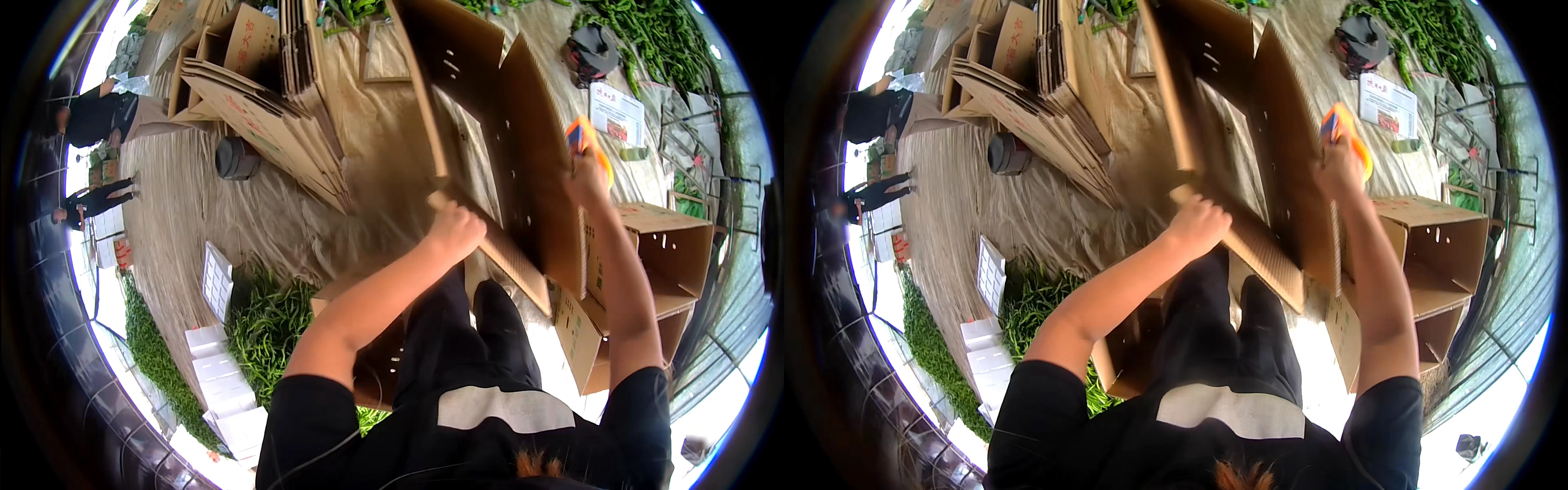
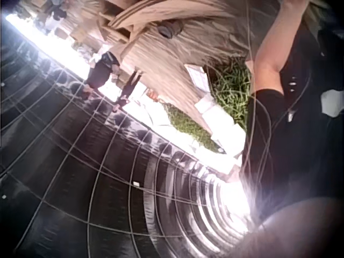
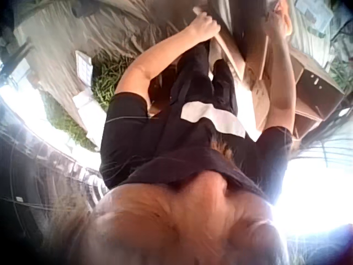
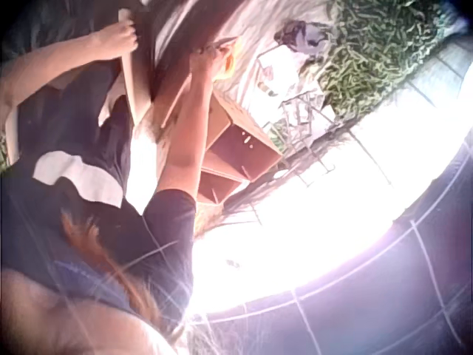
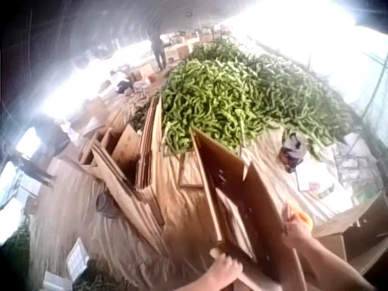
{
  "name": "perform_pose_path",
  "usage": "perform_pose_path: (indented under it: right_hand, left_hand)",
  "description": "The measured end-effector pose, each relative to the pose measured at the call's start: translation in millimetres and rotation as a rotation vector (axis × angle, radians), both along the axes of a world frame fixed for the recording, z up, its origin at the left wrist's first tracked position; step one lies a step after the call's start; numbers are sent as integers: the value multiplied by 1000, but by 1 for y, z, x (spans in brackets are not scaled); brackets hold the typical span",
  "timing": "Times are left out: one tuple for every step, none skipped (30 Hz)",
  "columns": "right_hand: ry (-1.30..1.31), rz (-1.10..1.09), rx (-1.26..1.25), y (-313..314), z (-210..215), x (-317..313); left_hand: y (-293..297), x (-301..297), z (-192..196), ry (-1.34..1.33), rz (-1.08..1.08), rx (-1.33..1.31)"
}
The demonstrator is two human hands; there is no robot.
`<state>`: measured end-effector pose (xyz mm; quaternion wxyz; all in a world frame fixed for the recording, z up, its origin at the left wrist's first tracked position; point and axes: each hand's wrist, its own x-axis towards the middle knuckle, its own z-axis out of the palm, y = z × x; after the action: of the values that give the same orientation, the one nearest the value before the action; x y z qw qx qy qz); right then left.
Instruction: The person assembles flat cardboard boxes by folding the flaps and sealing them with a handheld tape dispenser. They repeatedly pick up flat boxes, fold them into shape, apply tape to the seams, and place the finished boxes aside. The task occurs in a greenhouse-like area with piles of green peppers nearby.
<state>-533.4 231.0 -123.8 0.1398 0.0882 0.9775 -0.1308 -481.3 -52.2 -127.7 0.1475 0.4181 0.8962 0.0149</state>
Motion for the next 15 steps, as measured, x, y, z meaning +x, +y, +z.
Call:
perform_pose_path:
  right_hand:
    - [13,-24,-30,15,15,-10]
    - [-8,-49,-10,30,21,-15]
    - [-35,-77,6,43,23,-12]
    - [3,-99,35,53,16,2]
    - [51,-118,59,59,3,14]
    - [84,-137,97,68,-10,30]
    - [35,-181,62,68,-16,49]
    - [-16,-165,52,68,-17,67]
    - [-73,-153,49,69,-18,86]
    - [-100,-154,44,73,-20,102]
    - [-119,-162,44,82,-21,110]
    - [-126,-173,40,92,-21,113]
    - [-81,-177,56,95,-21,117]
    - [-37,-180,74,95,-22,118]
    - [-6,-179,83,92,-26,123]
  left_hand:
    - [-4,15,20,-20,34,-8]
    - [-3,39,30,-102,82,-13]
    - [2,60,48,-197,131,-109]
    - [7,83,58,-292,174,-204]
    - [-4,115,36,-330,134,-125]
    - [0,140,29,-407,119,-174]
    - [4,166,17,-453,163,-213]
    - [9,195,4,-504,235,-204]
    - [17,224,-10,-592,280,-205]
    - [29,248,-19,-564,279,-153]
    - [43,265,-25,-529,272,-93]
    - [57,268,-20,-597,286,-107]
    - [68,271,-14,-666,307,-123]
    - [73,272,-17,-711,325,-122]
    - [75,276,-18,-736,336,-127]
